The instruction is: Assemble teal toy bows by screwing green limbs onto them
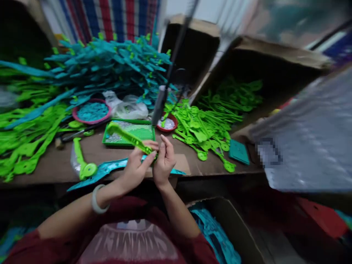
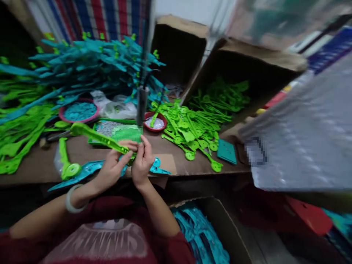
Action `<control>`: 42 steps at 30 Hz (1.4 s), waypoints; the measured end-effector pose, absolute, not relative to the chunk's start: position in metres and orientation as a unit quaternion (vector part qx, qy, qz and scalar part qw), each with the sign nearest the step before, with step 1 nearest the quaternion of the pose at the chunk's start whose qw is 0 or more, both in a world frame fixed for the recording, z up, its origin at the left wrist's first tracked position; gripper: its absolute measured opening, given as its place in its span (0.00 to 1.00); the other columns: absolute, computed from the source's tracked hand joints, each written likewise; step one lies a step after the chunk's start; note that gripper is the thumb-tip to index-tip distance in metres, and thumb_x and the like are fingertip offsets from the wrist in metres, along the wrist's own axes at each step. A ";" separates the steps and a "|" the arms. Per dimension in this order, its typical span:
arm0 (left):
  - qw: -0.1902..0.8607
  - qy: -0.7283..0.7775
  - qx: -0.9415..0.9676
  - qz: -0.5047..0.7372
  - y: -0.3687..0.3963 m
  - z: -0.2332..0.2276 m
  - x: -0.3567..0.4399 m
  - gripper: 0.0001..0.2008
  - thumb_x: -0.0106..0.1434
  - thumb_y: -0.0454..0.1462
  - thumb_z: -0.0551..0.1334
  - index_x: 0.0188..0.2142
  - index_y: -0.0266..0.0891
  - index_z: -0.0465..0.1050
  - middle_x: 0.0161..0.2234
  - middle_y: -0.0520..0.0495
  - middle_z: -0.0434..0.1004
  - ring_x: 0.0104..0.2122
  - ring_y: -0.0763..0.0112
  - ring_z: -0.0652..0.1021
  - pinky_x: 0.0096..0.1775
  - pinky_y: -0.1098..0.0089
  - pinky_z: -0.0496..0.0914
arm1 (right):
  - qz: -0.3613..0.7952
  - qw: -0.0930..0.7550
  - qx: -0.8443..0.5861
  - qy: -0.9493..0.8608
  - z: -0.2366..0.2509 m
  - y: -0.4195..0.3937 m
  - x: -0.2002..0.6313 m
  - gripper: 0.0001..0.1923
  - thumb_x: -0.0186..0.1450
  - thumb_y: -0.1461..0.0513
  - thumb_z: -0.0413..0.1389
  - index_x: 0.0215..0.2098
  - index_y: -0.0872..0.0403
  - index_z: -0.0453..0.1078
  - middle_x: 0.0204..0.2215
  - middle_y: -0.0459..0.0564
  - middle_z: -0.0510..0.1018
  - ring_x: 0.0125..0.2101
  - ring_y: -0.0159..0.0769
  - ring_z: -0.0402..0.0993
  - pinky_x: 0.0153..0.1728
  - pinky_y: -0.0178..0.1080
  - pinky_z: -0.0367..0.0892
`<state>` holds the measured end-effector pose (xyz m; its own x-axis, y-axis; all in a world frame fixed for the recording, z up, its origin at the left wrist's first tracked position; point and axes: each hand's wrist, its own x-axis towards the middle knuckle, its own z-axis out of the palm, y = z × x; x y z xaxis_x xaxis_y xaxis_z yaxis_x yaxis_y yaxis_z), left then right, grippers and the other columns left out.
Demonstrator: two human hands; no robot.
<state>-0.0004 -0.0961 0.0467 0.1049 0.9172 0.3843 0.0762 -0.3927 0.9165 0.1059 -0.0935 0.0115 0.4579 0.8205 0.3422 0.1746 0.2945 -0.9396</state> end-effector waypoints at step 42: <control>0.762 0.311 0.565 0.060 -0.105 0.024 -0.115 0.18 0.67 0.41 0.52 0.21 0.40 0.66 0.20 0.49 0.75 0.25 0.68 0.76 0.31 0.72 0.69 | 0.435 0.025 -0.073 -0.897 0.052 -0.046 0.073 0.06 0.69 0.68 0.50 0.33 0.55 0.63 0.30 0.46 0.68 0.32 0.30 0.62 0.34 0.33 0.59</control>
<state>-0.1148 -0.1049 0.0241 0.7988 0.4432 -0.4069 0.2603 0.3551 0.8979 0.0729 -0.0456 0.0525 -0.9882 0.1522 -0.0192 0.1093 0.6109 -0.7841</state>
